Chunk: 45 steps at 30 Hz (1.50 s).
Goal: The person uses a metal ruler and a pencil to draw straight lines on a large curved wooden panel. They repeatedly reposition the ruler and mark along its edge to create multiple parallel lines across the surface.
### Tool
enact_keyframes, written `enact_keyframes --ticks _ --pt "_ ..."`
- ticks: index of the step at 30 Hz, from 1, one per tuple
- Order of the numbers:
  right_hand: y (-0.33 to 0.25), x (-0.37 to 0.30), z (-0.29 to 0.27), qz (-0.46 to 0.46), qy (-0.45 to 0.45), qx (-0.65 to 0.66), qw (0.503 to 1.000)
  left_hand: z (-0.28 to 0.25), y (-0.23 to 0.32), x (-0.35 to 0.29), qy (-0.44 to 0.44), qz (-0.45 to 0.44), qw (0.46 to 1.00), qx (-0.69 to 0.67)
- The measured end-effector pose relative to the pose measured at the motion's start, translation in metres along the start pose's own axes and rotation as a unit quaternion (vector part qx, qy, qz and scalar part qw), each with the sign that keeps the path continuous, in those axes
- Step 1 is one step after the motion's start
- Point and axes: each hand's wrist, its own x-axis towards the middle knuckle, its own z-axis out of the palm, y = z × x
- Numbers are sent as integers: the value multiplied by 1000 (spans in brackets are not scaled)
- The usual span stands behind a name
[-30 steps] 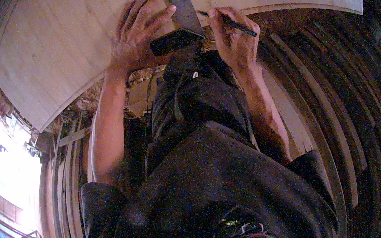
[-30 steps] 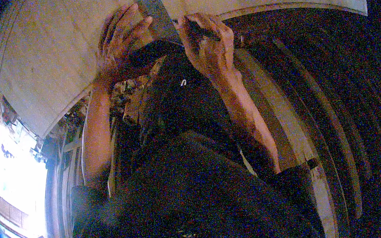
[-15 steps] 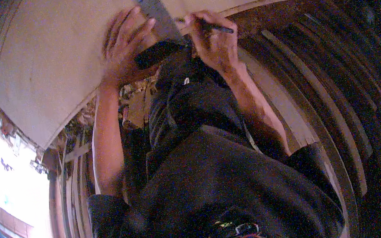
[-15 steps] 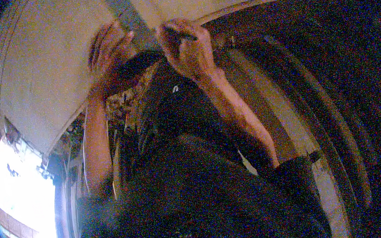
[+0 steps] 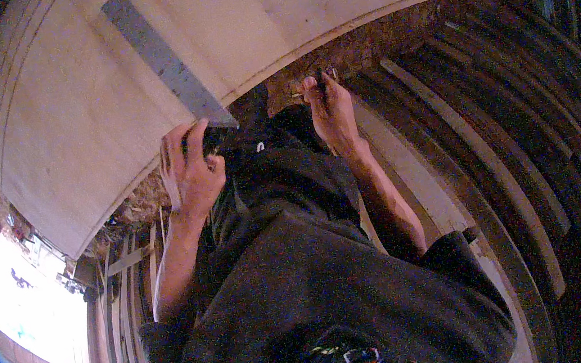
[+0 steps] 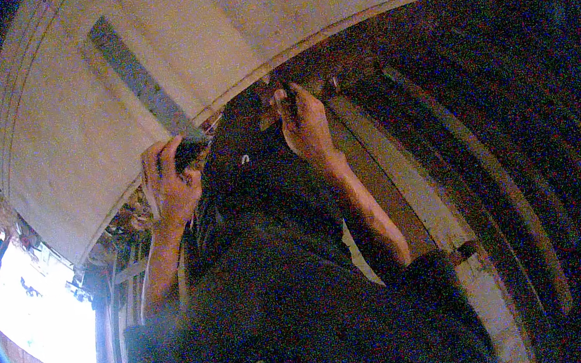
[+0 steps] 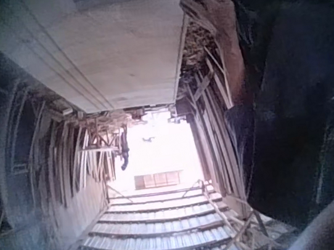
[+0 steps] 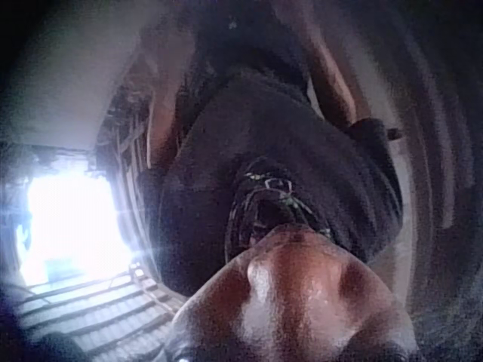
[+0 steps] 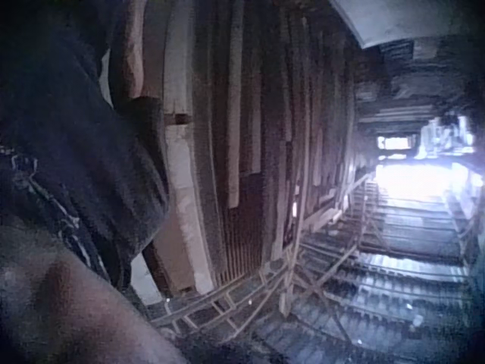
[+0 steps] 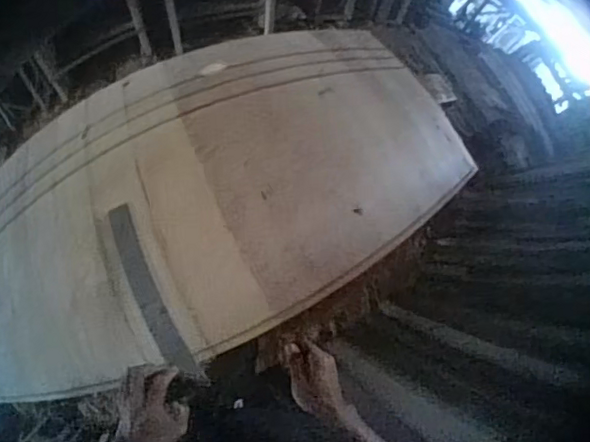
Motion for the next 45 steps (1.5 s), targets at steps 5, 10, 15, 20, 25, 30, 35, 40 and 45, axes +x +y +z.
enact_keyframes --ticks 5,10,15,20,25,30,35,40,45 --pt "-16 20 -8 -5 10 -23 1000 -21 9 8 288 -51 890 -350" --pt "-48 27 -3 63 72 238 967 -25 -10 8 343 -293 729 -514" --pt "-6 30 -1 120 56 322 937 -4 -23 -14 231 -374 752 -491" --pt "7 28 23 134 22 283 949 15 -60 -40 125 -394 768 -489" --pt "-13 29 31 148 -8 242 959 20 -57 -38 136 -444 837 -289" --pt "-12 31 44 83 7 184 979 37 -66 -52 200 -449 854 -171" --pt "-15 33 52 57 25 110 992 37 -73 -62 230 -461 823 -240" --pt "-20 39 54 93 -13 89 992 39 -75 -61 268 -462 816 -221" --pt "-13 49 53 71 -39 84 993 45 -85 -59 258 -462 813 -244"
